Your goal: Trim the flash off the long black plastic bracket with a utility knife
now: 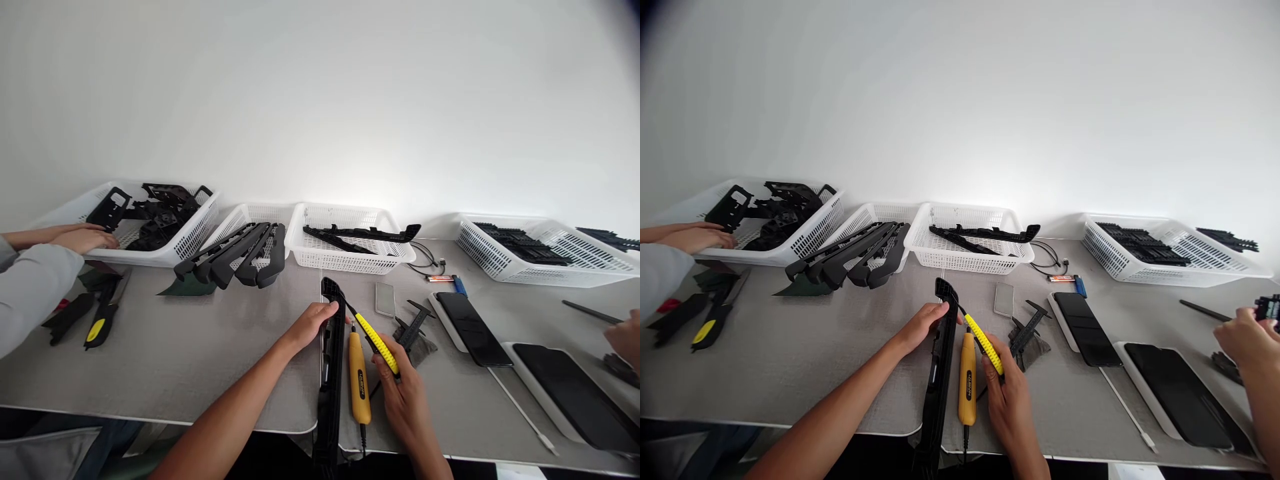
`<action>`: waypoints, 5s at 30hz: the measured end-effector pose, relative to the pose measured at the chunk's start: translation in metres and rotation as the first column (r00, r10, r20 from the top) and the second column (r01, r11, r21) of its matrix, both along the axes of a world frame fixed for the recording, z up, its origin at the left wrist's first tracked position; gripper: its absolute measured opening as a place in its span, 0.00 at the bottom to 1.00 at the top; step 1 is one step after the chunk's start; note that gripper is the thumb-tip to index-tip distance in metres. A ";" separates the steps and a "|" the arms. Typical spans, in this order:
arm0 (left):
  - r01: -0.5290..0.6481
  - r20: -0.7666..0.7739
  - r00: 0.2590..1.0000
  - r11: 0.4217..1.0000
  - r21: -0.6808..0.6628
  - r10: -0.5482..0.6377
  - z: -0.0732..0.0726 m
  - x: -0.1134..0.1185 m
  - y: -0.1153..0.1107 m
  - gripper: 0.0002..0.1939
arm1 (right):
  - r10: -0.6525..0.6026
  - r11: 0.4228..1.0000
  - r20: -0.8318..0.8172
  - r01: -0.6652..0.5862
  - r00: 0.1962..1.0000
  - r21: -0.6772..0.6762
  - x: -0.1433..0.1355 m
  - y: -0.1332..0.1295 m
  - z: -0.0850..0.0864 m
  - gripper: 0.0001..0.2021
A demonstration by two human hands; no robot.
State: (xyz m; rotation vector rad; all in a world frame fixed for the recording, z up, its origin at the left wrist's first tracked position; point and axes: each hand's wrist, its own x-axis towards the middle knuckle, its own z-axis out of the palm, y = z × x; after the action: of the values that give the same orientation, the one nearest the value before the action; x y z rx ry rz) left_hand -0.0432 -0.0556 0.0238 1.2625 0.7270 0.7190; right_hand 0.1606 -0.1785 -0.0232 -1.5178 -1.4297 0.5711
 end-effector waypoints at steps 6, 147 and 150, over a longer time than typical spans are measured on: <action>0.015 -0.006 1.000 0.999 0.029 -0.015 -0.002 0.002 0.000 0.34 | 0.004 1.000 -0.024 -0.003 1.000 0.007 0.001 0.000 0.002 0.20; -0.082 -0.044 0.996 0.997 -0.003 0.081 -0.006 0.003 -0.002 0.33 | 0.031 0.998 -0.022 -0.032 0.999 -0.056 -0.003 -0.004 0.016 0.21; -0.049 -0.038 0.998 0.999 -0.014 0.048 -0.004 0.003 -0.002 0.33 | 0.009 0.999 -0.023 -0.010 1.000 -0.044 -0.003 -0.003 0.017 0.21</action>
State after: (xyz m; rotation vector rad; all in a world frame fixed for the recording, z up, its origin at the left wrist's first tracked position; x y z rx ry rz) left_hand -0.0403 -0.0579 0.0202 1.2512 0.7943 0.7299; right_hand 0.1575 -0.1816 -0.0062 -1.5352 -1.4162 0.6271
